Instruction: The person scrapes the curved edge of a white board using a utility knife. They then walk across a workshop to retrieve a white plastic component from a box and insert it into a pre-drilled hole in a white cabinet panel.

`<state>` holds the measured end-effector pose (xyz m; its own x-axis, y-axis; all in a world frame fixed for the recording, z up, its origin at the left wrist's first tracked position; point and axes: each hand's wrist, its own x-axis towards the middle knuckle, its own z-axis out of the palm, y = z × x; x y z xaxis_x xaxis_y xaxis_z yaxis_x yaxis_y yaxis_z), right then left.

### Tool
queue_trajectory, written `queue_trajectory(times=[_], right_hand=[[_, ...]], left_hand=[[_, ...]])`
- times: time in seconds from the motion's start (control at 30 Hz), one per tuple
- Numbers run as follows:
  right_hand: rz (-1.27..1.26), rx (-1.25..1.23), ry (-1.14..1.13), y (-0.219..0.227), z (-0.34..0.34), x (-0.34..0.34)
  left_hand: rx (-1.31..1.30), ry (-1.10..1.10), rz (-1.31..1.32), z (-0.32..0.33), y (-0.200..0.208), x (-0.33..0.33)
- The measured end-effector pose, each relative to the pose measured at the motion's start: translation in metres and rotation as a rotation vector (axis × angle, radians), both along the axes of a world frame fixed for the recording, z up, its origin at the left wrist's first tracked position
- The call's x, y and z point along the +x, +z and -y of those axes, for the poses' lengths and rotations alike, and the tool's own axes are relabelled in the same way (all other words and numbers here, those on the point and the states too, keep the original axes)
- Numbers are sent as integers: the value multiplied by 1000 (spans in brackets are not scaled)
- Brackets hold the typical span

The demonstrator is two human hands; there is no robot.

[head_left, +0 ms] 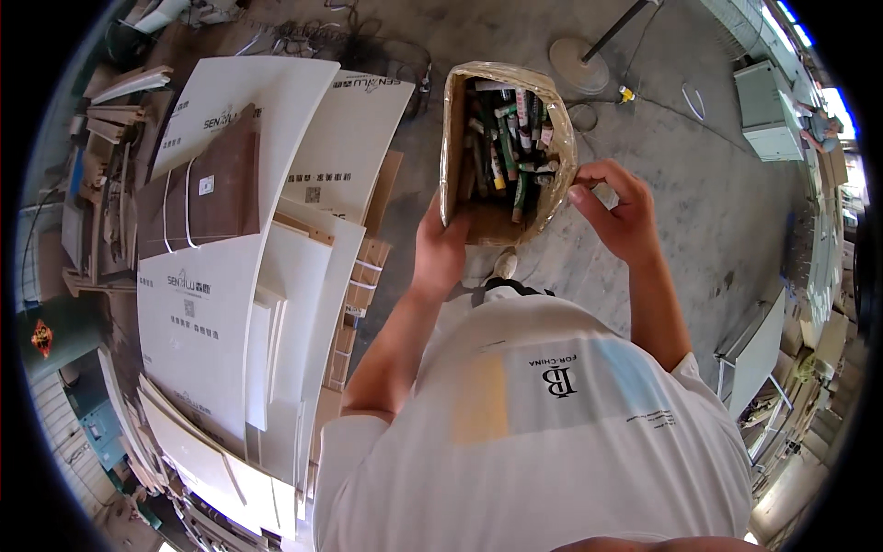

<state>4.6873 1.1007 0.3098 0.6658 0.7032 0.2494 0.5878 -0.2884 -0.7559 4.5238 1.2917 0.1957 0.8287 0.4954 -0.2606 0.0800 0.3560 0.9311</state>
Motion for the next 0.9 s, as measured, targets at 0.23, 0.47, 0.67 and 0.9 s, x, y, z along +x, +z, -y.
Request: queue_trajectory(times=[0.23, 0.47, 0.67, 0.9], right_hand=[[-46, 68, -85, 0, 5, -7], [49, 91, -195, 9, 10, -26], [398, 59, -161, 29, 3, -32], [667, -422, -69, 23, -20, -45]], left_hand=[[-22, -42, -75, -2, 21, 4], [-77, -121, 9, 0, 3, 10], [-110, -158, -24, 5, 8, 22], [-24, -274, 1, 9, -27, 14]])
